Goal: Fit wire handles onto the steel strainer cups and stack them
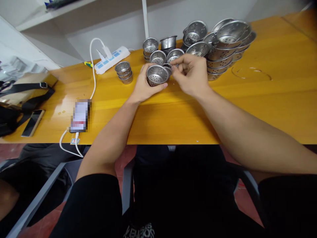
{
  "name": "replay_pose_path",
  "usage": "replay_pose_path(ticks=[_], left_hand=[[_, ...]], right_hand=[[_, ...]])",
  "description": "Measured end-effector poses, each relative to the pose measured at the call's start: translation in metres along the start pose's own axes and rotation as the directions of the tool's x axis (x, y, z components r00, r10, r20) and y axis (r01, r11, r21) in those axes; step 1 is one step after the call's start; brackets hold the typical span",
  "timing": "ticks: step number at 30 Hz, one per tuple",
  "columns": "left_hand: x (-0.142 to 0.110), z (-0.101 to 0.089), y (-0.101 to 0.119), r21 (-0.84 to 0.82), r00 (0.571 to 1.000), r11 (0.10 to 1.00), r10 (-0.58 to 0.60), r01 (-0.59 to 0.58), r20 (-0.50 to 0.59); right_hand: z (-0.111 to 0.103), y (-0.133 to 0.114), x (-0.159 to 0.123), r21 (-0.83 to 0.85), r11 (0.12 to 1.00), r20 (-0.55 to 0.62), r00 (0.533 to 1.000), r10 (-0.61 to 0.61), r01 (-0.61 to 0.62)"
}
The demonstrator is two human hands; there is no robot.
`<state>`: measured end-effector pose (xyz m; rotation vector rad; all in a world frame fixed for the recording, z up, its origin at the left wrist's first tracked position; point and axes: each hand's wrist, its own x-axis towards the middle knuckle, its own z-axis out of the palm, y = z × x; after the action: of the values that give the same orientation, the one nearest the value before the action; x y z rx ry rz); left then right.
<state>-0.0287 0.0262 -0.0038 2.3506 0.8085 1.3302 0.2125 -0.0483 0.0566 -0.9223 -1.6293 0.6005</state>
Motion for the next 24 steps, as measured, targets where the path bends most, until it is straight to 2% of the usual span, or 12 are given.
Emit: replay_pose_path(ticks=[6, 10, 14, 20, 24], left_hand=[[0.002, 0.000, 0.010, -0.047, 0.998, 0.997, -0.054, 0.055, 0.021], [0.004, 0.003, 0.015, -0.050, 0.998, 0.997, -0.049, 0.051, 0.034], [0.003, 0.003, 0.025, -0.037, 0.995, 0.999, -0.031, 0.035, 0.095], [0.003, 0.004, 0.034, -0.083, 0.990, 0.996, -0.024, 0.036, 0.139], [0.004, 0.003, 0.039, -0.049, 0.989, 0.998, -0.041, 0.048, 0.139]], right_hand=[[0.003, -0.010, -0.004, 0.033, 0.999, 0.025, 1.000, 0.003, -0.003], [0.004, -0.007, -0.004, -0.036, 0.998, 0.030, 0.998, 0.056, -0.055], [0.005, -0.004, -0.004, -0.070, 0.994, 0.013, 0.996, 0.083, -0.082], [0.006, -0.001, -0.004, -0.082, 0.995, 0.006, 0.998, 0.061, -0.061], [0.008, -0.001, -0.004, -0.082, 0.995, -0.004, 0.998, 0.061, -0.061]])
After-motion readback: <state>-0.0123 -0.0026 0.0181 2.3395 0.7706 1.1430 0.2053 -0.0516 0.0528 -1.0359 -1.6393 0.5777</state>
